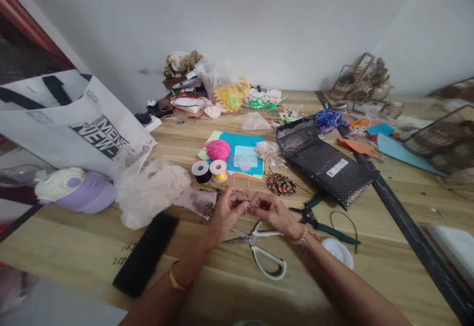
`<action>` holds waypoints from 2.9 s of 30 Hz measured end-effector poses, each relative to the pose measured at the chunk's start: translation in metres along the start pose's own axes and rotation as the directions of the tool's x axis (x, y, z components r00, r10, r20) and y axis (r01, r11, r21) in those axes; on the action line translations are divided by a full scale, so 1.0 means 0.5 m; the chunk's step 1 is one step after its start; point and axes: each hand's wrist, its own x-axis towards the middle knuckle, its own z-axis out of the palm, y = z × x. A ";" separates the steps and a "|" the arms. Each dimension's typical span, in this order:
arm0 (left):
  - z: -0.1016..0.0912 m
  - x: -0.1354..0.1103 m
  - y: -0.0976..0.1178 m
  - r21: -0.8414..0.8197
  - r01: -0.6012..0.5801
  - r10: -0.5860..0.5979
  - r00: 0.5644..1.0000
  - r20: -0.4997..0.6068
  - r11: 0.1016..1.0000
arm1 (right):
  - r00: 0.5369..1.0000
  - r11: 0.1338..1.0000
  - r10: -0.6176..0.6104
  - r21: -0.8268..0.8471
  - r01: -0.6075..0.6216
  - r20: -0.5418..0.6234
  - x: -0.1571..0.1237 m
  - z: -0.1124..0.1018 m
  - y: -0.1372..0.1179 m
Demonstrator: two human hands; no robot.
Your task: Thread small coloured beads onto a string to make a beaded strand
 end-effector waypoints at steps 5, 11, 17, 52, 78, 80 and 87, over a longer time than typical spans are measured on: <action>0.004 -0.007 -0.003 0.301 -0.194 0.182 0.981 0.070 0.934 | 0.990 0.962 0.138 0.235 -0.141 0.032 0.012 -0.008 0.012; 0.002 -0.018 -0.012 0.625 -0.405 0.368 0.909 0.196 0.667 | 0.985 0.941 0.168 0.292 -0.173 0.043 0.018 -0.009 0.016; -0.005 -0.017 -0.028 0.726 -0.448 0.426 0.874 0.233 0.522 | 0.981 0.936 0.178 0.295 -0.192 0.073 0.019 -0.009 0.018; -0.007 0.003 -0.010 0.153 0.039 -0.060 0.989 0.135 0.987 | 0.973 0.943 0.139 0.275 -0.186 0.182 0.019 -0.031 0.016; -0.021 0.007 -0.001 0.235 -0.125 0.109 0.991 0.083 0.964 | 0.981 0.955 0.089 0.265 -0.133 0.172 0.018 -0.036 0.013; -0.021 0.004 -0.001 0.279 -0.195 0.188 0.981 0.050 0.940 | 0.982 0.961 0.090 0.245 -0.130 0.168 0.018 -0.036 0.011; -0.016 -0.006 -0.004 0.348 -0.241 0.275 0.960 -0.049 0.906 | 0.994 0.992 0.046 0.109 -0.057 0.103 0.012 -0.029 0.000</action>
